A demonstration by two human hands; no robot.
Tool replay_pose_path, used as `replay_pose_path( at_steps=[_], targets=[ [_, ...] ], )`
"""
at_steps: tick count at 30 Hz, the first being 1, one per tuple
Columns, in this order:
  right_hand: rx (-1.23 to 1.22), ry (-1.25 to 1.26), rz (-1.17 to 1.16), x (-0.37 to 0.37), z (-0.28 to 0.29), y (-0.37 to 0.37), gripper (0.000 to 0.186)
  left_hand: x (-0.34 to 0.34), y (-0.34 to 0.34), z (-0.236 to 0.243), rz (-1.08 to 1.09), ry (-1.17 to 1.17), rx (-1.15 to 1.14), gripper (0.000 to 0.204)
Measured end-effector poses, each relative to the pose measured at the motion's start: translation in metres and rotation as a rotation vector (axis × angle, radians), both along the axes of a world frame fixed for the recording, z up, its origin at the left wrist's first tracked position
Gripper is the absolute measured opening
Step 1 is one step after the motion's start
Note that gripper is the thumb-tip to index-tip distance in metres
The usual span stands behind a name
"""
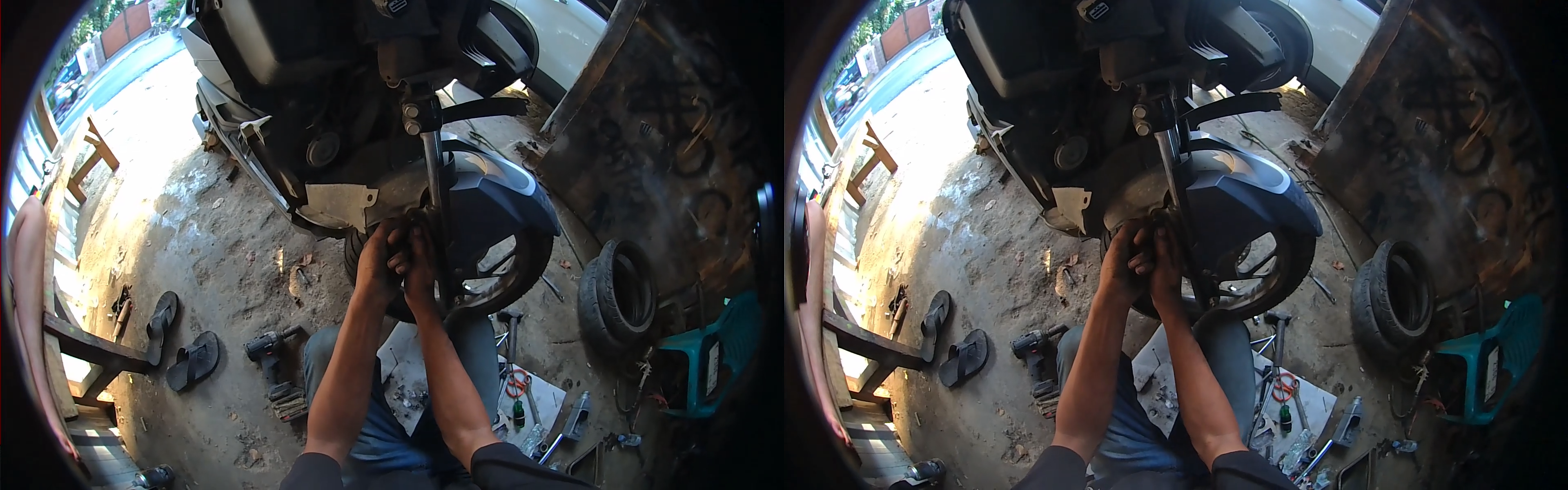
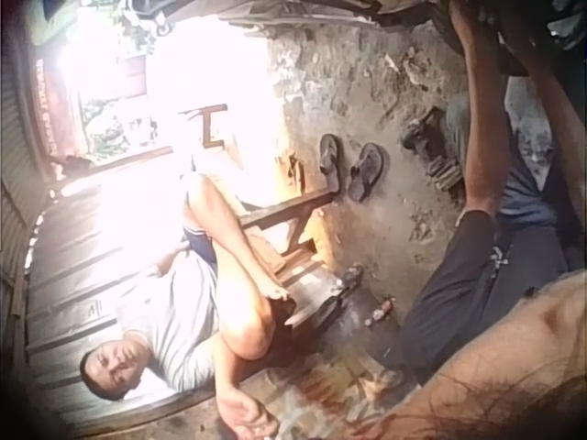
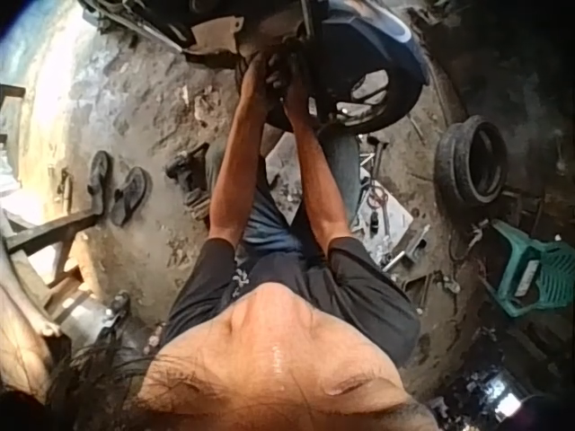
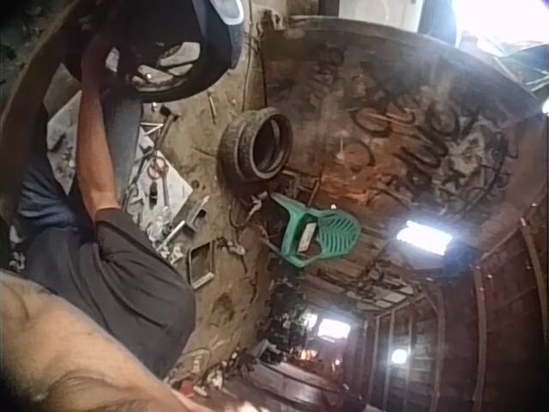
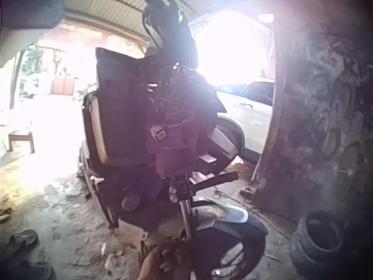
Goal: Assembling the front fender and internal components of a motorcycle wheel assembly.
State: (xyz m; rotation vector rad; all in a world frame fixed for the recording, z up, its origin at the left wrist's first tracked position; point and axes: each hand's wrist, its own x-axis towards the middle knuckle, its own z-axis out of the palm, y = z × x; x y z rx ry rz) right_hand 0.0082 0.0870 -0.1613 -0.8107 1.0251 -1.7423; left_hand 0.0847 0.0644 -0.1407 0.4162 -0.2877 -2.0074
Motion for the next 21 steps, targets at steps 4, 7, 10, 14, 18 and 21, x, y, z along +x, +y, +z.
replay_pose_path(
  at_steps=[4, 7, 10, 14, 18, 21],
  targets=[
    [0.035, 0.013, 0.087, -0.01, -0.006, -0.007, 0.035, -0.002, 0.0, 0.007, 0.007, -0.075, -0.001, 0.02],
    [0.079, 0.078, 0.081, -0.008, -0.011, -0.011, 0.035, 0.0, 0.0, 0.005, 0.029, -0.192, 0.021, 0.022],
    [0.104, 0.14, -0.007, -0.002, -0.012, -0.015, 0.037, 0.0, -0.002, 0.002, 0.025, -0.144, -0.019, 0.023],
    [0.093, 0.174, -0.108, 0.002, -0.009, -0.014, 0.04, -0.003, 0.001, 0.009, 0.067, -0.246, -0.011, 0.023],
    [0.102, 0.169, -0.08, -0.002, -0.027, -0.022, 0.039, -0.002, -0.001, 0.011, 0.036, -0.346, -0.044, 0.022],
    [-0.039, 0.258, -0.266, 0.001, -0.034, -0.026, 0.039, -0.003, -0.003, 0.009, 0.025, -0.346, -0.043, 0.023]
  ],
)
